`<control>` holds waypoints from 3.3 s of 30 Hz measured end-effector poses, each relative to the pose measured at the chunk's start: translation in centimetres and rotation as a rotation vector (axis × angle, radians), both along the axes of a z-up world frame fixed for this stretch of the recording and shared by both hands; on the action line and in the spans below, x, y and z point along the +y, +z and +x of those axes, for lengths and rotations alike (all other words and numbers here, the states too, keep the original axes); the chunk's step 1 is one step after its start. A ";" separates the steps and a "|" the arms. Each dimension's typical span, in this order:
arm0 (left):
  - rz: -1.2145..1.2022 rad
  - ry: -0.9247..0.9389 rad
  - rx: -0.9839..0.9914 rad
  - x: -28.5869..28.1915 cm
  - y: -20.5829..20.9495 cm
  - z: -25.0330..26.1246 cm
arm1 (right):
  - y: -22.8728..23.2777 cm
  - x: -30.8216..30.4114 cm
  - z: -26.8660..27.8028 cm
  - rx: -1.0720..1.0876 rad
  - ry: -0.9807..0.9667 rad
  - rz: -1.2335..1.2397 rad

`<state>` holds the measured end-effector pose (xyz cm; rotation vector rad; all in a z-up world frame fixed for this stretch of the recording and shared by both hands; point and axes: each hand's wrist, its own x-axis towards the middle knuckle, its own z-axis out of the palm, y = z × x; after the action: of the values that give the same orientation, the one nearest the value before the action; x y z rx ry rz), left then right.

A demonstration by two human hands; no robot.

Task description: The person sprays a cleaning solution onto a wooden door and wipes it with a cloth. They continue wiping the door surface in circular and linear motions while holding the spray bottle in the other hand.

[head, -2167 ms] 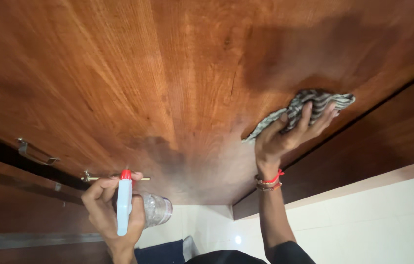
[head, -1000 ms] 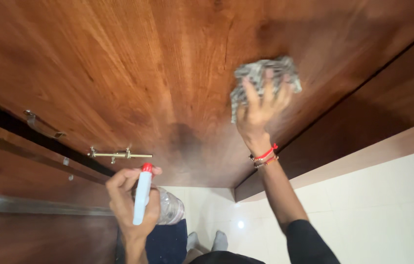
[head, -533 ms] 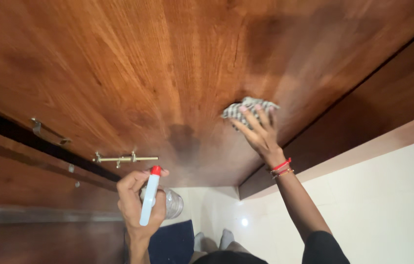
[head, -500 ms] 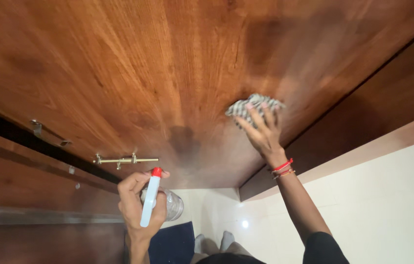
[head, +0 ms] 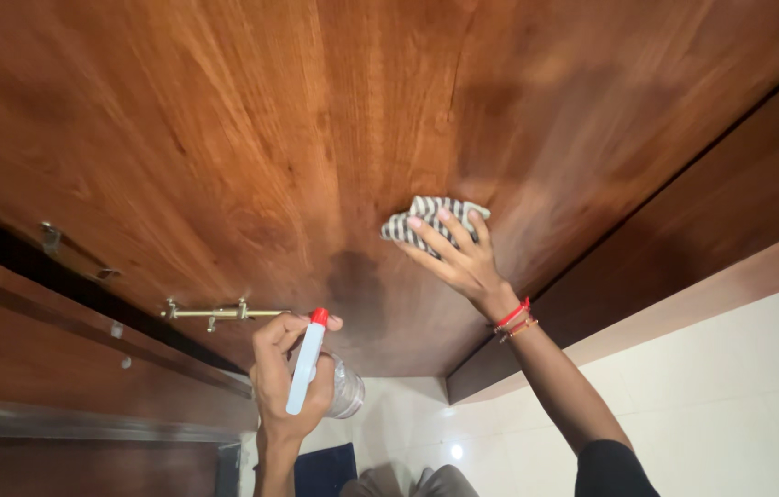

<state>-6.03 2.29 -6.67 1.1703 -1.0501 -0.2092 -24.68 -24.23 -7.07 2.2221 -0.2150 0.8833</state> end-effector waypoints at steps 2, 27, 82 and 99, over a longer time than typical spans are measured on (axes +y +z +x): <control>-0.007 0.019 -0.011 -0.5 -1.0 -0.6 | -1.7 -0.6 -1.7 -0.014 -0.022 0.013; -0.010 0.030 0.039 -5.5 -11.6 -1.5 | -9.1 -3.0 -4.7 0.058 -0.008 -0.020; 0.039 0.422 0.144 1.1 4.3 5.4 | 19.9 4.1 11.3 -0.475 -0.097 0.096; -0.022 0.405 0.214 -0.2 3.8 8.9 | 16.0 5.2 16.1 -0.407 0.038 0.065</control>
<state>2.83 2.06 -2.88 1.2838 -0.6114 -0.0031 -8.58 -19.05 8.94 2.0892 -0.3970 1.3625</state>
